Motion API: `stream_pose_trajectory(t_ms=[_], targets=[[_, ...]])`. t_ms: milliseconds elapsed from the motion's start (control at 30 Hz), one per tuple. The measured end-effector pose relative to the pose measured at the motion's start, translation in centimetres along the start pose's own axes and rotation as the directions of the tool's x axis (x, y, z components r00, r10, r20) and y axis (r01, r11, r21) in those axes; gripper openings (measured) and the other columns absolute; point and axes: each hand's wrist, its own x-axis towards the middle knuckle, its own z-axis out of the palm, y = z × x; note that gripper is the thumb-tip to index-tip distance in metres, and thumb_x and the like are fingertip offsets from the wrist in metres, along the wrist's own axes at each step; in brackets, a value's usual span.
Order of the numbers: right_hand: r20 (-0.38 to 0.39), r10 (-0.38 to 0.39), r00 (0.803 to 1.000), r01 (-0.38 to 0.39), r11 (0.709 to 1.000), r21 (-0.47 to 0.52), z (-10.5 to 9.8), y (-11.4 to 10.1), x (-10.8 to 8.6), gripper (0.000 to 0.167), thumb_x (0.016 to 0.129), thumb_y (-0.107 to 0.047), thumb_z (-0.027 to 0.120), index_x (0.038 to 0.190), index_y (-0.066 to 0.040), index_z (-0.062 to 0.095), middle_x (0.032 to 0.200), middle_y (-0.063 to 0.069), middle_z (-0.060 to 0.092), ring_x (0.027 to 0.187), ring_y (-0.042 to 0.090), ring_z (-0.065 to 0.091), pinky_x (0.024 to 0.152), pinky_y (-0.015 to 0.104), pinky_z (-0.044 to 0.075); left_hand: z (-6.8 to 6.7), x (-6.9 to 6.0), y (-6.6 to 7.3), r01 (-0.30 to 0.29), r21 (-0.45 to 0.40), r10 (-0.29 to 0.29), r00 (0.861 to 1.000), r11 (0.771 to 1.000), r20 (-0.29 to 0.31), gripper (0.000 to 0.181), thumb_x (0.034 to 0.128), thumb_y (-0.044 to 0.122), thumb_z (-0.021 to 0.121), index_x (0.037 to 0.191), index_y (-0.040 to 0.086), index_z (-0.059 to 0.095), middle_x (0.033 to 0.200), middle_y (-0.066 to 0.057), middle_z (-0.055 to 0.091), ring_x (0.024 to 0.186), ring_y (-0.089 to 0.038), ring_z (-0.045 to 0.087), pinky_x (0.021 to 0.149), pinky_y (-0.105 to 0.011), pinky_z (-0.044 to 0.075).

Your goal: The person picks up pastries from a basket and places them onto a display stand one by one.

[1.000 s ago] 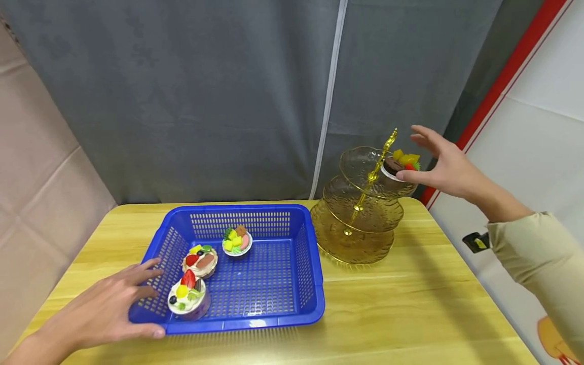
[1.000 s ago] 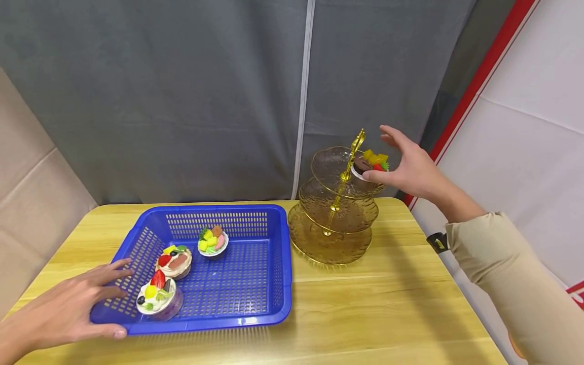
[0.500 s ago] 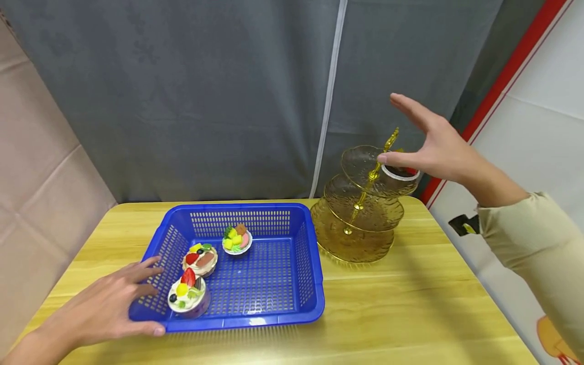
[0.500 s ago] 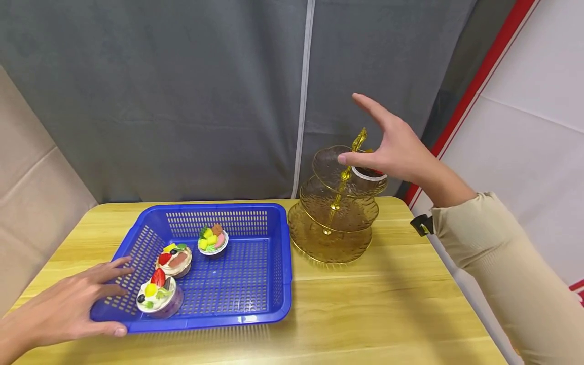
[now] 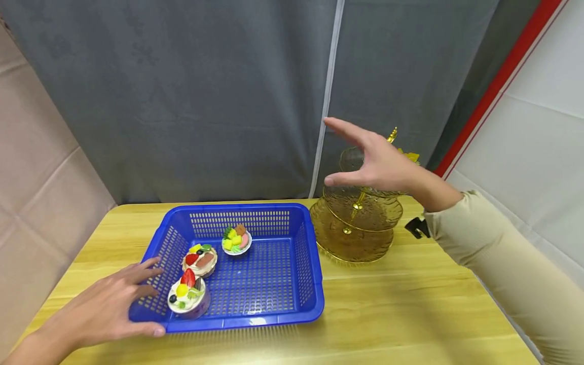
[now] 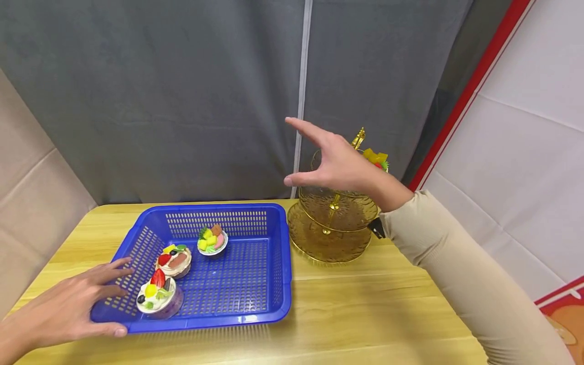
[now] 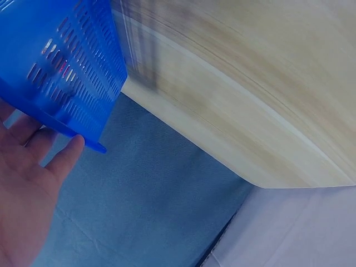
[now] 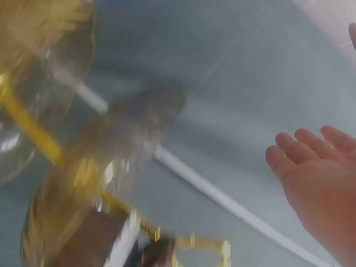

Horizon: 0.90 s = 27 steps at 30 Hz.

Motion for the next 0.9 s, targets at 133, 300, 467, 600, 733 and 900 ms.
stream_pose_trajectory(t_ms=[133,300,467,600,733,900], targets=[[0.049,0.000,0.999,0.000,1.000,0.003,2.1,-0.5,0.9,0.098,0.078,-0.034,0.086,0.157,-0.024,0.028,0.160,-0.004,0.031,0.147,0.019,0.030,0.116,0.052,0.028,0.1,0.0,0.0,0.001,-0.001,-0.001,1.000,1.000,-0.003,0.067,0.0641,0.076,0.074,0.091,0.015,0.078,0.125,-0.016,0.065,0.121,-0.047,0.054,0.084,-0.063,0.051],[0.112,-0.010,0.994,0.008,1.000,0.020,4.7,-0.5,1.8,0.099,0.077,-0.037,0.086,0.157,-0.022,0.029,0.160,0.000,0.033,0.145,0.023,0.035,0.115,0.051,0.031,0.2,0.0,0.0,0.000,0.001,0.000,1.000,1.000,-0.011,0.067,0.0637,0.077,0.074,0.090,0.015,0.078,0.125,-0.016,0.065,0.121,-0.047,0.054,0.084,-0.063,0.051],[0.162,-0.027,0.986,0.017,0.998,0.065,7.1,-0.5,2.6,0.098,0.077,-0.035,0.085,0.156,-0.017,0.031,0.159,0.003,0.036,0.143,0.024,0.038,0.113,0.050,0.034,0.1,0.1,0.1,0.005,0.007,-0.005,1.000,1.000,-0.003,0.068,0.0640,0.077,0.073,0.090,0.015,0.078,0.125,-0.015,0.065,0.121,-0.047,0.054,0.085,-0.063,0.051],[0.208,-0.034,0.978,0.014,0.995,0.098,9.1,-0.5,3.2,0.097,0.078,-0.035,0.085,0.156,-0.016,0.032,0.159,0.003,0.036,0.143,0.024,0.039,0.112,0.048,0.036,0.1,0.2,0.2,-0.005,0.020,0.005,1.000,1.000,-0.003,0.069,0.0645,0.078,0.072,0.091,0.014,0.078,0.124,-0.015,0.066,0.120,-0.047,0.055,0.085,-0.062,0.051],[0.264,-0.032,0.964,0.004,0.994,0.109,11.1,-0.5,3.6,0.096,0.078,-0.037,0.085,0.155,-0.016,0.032,0.158,0.004,0.037,0.142,0.025,0.039,0.112,0.047,0.036,0.1,0.2,0.2,-0.019,0.032,0.019,1.000,0.999,-0.006,0.070,0.0649,0.078,0.071,0.091,0.014,0.078,0.123,-0.015,0.067,0.120,-0.047,0.056,0.084,-0.061,0.052],[0.315,-0.041,0.948,0.003,0.993,0.121,13.2,-0.9,4.2,0.097,0.077,-0.039,0.085,0.155,-0.016,0.032,0.156,0.005,0.040,0.141,0.026,0.041,0.114,0.044,0.035,0.0,0.2,0.2,-0.021,0.049,0.021,1.000,0.999,0.001,0.071,0.0659,0.079,0.070,0.091,0.014,0.079,0.122,-0.016,0.067,0.119,-0.047,0.056,0.085,-0.061,0.052]])
